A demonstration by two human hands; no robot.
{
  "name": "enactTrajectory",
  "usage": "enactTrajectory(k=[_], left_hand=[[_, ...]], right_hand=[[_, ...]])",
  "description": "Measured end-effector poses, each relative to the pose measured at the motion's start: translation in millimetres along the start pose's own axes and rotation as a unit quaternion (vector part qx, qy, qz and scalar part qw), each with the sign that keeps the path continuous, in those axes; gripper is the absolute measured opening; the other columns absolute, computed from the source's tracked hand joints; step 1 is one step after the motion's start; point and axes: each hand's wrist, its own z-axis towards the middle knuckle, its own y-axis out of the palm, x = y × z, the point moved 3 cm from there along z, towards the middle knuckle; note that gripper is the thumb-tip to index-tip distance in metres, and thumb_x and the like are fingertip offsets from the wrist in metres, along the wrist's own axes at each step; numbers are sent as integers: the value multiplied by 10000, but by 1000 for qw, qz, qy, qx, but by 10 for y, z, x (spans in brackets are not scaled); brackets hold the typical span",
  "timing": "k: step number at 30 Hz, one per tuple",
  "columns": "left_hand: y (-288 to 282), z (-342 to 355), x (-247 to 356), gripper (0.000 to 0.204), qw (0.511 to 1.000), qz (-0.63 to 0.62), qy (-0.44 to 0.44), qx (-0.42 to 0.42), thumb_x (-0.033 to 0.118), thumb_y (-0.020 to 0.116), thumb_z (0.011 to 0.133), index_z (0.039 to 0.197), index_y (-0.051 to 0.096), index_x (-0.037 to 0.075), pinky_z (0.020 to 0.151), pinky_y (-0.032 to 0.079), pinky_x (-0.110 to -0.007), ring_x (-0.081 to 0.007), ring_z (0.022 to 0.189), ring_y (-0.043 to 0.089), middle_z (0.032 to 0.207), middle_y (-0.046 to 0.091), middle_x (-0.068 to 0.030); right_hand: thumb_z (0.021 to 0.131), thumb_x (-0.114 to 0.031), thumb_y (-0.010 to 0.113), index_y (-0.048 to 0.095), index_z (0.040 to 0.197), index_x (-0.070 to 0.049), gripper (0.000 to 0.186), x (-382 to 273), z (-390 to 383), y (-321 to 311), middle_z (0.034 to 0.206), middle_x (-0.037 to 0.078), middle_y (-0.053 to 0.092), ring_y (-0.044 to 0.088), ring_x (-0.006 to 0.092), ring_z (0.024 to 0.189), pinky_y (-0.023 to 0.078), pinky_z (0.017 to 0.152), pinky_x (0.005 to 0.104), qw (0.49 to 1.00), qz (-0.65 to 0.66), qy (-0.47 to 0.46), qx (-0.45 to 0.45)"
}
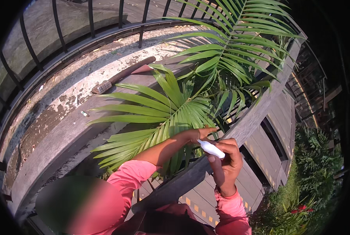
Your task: The person repairs a wooden railing by applying glue to a crack and securing it with a nail. They use a hammer to drive the nail into the wood and then wipe the surface with a cloth.
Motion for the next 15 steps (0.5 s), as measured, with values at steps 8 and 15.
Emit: enactTrajectory(k=[8,15], left_hand=[[144,319,-318,1392,994,-96,-16,-58,736,852,674,1662,185,17,1294,176,-477,-412,1610,56,1701,12,-359],[82,217,-396,1381,996,-73,-55,-22,712,870,667,1664,198,32,1294,182,-479,-412,1605,113,1720,43,-312]], right_hand=[[924,32,747,705,1135,3,217,334,-917,-1259,1168,109,673,650,160,1012,527,856,295,962,-153,119,192],[867,54,783,729,1111,0,256,421,-716,-1096,1098,138,727,715,228,983,553,851,320,957,-263,74,95]])
